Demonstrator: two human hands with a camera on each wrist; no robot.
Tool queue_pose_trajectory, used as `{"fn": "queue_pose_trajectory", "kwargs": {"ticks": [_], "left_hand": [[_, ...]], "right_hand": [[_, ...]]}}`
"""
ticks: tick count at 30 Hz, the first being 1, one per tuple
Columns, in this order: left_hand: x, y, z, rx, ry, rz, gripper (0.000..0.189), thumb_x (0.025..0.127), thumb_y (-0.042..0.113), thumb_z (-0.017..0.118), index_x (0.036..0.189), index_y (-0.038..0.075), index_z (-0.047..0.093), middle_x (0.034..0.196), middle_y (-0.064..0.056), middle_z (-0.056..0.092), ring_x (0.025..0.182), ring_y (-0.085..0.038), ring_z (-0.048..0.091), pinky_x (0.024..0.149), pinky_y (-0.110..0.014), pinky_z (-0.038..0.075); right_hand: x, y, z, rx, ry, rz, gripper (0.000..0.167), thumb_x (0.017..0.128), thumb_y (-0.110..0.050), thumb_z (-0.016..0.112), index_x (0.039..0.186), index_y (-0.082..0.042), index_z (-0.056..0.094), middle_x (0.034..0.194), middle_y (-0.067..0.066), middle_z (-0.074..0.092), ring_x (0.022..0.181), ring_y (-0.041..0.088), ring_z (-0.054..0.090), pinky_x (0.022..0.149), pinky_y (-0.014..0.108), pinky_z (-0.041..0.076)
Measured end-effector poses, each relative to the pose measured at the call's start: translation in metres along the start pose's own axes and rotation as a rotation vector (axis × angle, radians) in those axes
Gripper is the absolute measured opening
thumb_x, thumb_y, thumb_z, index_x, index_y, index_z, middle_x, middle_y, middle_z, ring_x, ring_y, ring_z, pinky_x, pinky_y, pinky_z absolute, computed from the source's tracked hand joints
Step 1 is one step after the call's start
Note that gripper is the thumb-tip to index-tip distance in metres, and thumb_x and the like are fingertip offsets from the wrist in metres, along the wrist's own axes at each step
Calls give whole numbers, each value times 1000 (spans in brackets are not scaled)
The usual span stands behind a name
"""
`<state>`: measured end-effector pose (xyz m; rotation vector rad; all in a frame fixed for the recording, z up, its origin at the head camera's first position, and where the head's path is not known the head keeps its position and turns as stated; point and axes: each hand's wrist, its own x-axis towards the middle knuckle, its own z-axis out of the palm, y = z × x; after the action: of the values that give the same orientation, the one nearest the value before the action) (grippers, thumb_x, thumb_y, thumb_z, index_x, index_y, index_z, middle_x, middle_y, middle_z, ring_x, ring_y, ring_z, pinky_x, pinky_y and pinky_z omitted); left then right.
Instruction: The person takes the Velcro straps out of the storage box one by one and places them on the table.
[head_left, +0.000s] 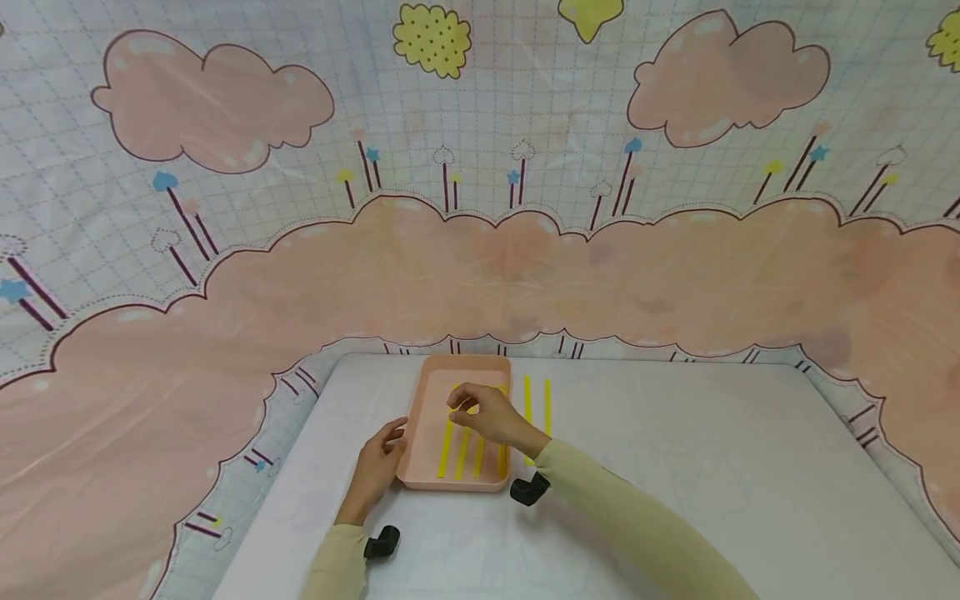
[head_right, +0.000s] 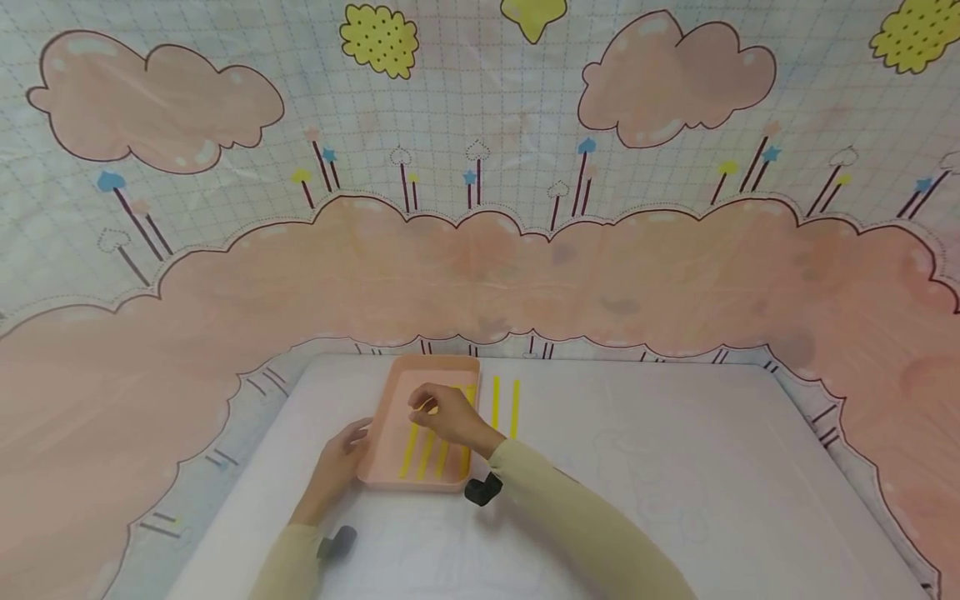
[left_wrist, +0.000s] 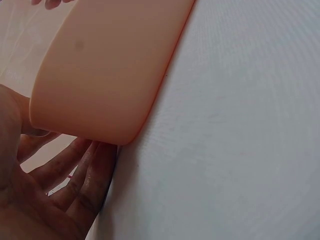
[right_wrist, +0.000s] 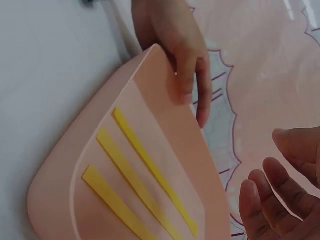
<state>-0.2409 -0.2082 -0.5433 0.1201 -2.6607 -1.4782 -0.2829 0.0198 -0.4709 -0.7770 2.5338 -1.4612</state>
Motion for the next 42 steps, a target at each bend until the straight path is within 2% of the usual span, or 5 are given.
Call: {"fn": "queue_pose_trajectory", "kwargs": {"ticks": [6, 13, 23, 33, 42], "left_hand": [[0, 1, 1, -2, -9, -2, 42, 99, 11, 53, 141, 11, 53, 130, -21, 61, 113, -35, 63, 94, -48, 52], [1, -4, -2, 10, -21, -19, 41, 100, 13, 53, 141, 14, 53, 131, -20, 60, 114, -33, 62, 93, -47, 53], [1, 2, -10, 18, -21, -18, 41, 100, 12, 52, 141, 13, 52, 132, -21, 59, 116, -34, 61, 94, -47, 52], [-1, 2, -8, 3, -31, -25, 42, 100, 11, 52, 142, 13, 51, 134, -22, 59, 118, -35, 61, 95, -47, 52], [-2, 5, -3, 3, -35, -33, 42, 100, 11, 51, 142, 13, 51, 134, -23, 58, 117, -35, 61, 95, -47, 52]], "right_hand": [[6, 1, 4, -157, -50, -85, 20, 91, -12, 70, 109, -6, 65, 113, 11, 67, 103, 24, 64, 93, 41, 52], [15, 0, 8, -446, -126, -162, 22, 93, -18, 68, 114, -13, 64, 115, 2, 65, 108, 18, 61, 95, 29, 50], [28, -2, 11, -732, -185, -256, 26, 93, -20, 68, 118, -19, 65, 118, -4, 61, 109, 15, 57, 90, 24, 52], [38, 6, 21, -942, -245, -329, 27, 93, -24, 68, 120, -26, 64, 121, -7, 60, 111, 12, 56, 91, 25, 51], [43, 6, 24, -1049, -345, -329, 27, 96, -23, 63, 123, -29, 61, 118, -8, 58, 105, 11, 55, 86, 26, 49]]}}
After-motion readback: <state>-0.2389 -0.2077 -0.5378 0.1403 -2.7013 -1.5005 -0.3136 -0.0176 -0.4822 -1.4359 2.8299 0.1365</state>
